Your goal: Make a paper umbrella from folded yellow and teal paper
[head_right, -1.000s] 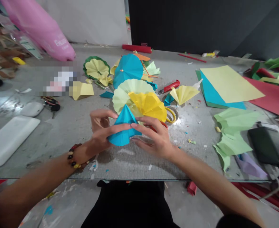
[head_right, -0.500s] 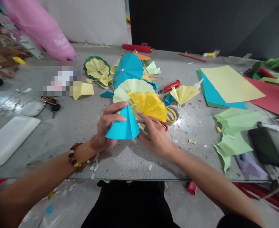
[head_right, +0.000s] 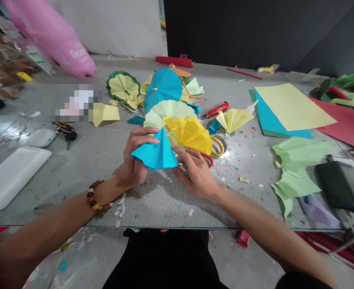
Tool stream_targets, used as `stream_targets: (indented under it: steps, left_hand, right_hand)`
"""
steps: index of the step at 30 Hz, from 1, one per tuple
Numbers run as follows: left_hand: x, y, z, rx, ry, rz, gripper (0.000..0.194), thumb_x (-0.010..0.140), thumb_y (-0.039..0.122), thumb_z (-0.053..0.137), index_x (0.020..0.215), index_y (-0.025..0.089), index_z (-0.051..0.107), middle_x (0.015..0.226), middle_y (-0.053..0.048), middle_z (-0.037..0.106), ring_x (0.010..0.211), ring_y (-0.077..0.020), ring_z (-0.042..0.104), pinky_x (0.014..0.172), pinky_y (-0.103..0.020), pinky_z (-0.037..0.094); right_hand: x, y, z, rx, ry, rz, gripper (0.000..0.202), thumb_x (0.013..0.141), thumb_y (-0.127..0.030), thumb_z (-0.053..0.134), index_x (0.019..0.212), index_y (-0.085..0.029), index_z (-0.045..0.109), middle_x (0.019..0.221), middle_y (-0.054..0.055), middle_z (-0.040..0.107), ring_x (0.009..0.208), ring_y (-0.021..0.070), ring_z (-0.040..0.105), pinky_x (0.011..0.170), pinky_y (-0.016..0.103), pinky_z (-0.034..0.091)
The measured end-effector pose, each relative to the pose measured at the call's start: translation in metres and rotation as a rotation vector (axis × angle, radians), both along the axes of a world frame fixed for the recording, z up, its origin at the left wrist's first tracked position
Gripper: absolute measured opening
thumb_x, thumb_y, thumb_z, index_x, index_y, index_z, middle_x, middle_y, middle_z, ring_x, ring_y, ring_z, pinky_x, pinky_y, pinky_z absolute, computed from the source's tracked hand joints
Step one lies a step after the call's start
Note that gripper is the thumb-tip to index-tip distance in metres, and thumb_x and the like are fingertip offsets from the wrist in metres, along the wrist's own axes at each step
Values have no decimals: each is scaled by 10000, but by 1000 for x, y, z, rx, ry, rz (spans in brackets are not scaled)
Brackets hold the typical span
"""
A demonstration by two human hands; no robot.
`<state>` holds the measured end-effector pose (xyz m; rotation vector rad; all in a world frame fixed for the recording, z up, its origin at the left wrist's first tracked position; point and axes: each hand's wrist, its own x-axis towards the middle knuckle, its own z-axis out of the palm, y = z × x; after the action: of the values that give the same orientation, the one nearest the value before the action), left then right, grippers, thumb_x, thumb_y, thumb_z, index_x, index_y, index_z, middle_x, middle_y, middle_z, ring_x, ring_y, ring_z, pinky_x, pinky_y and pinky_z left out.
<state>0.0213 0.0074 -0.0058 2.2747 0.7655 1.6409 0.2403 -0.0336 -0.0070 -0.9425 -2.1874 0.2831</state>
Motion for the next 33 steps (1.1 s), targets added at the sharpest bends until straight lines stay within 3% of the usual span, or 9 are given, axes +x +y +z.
stream_targets:
  steps: [5,9,19,25,33]
  left_hand:
    - [1,3,-3,-4,-32,26,396,1058,498,299,1201,261,581,1296,-113,606,1227,-275,577,1053,-508,509]
    - [-1,3,-3,-5,-9,42,335,1052,429,336,1206,263,583,1296,-107,600,1224,-269,574,1054,-502,506]
    - [-1,2,-2,-13,9,51,317,1053,399,351,1192,258,599,1263,-101,594,1204,-259,571,1054,-487,508]
    - [1,-1,2,-36,21,59,392,1071,471,304,1170,254,615,1240,-98,590,1184,-252,578,1056,-473,506]
    - [2,-3,2,-35,27,53,445,1068,531,284,1172,260,622,1233,-100,594,1196,-259,568,1057,-484,501]
  right_hand:
    - [-1,0,2,31,7,2,534,1002,-168,540,1508,-248,386,1116,69,773,1002,217,743,1006,440,557]
    - [-1,-1,4,33,18,-23,512,1012,-156,505,1504,-258,411,1007,32,769,946,205,739,1003,417,560]
    - [0,-1,4,47,19,-49,454,1012,-203,533,1457,-254,462,950,24,752,910,206,730,992,420,567]
    - [2,0,3,79,17,-25,413,1003,-165,482,1406,-254,487,993,46,762,915,212,729,935,422,578]
    - [3,0,4,76,21,-4,451,961,-238,595,1397,-255,478,1017,47,766,959,224,735,949,435,581]
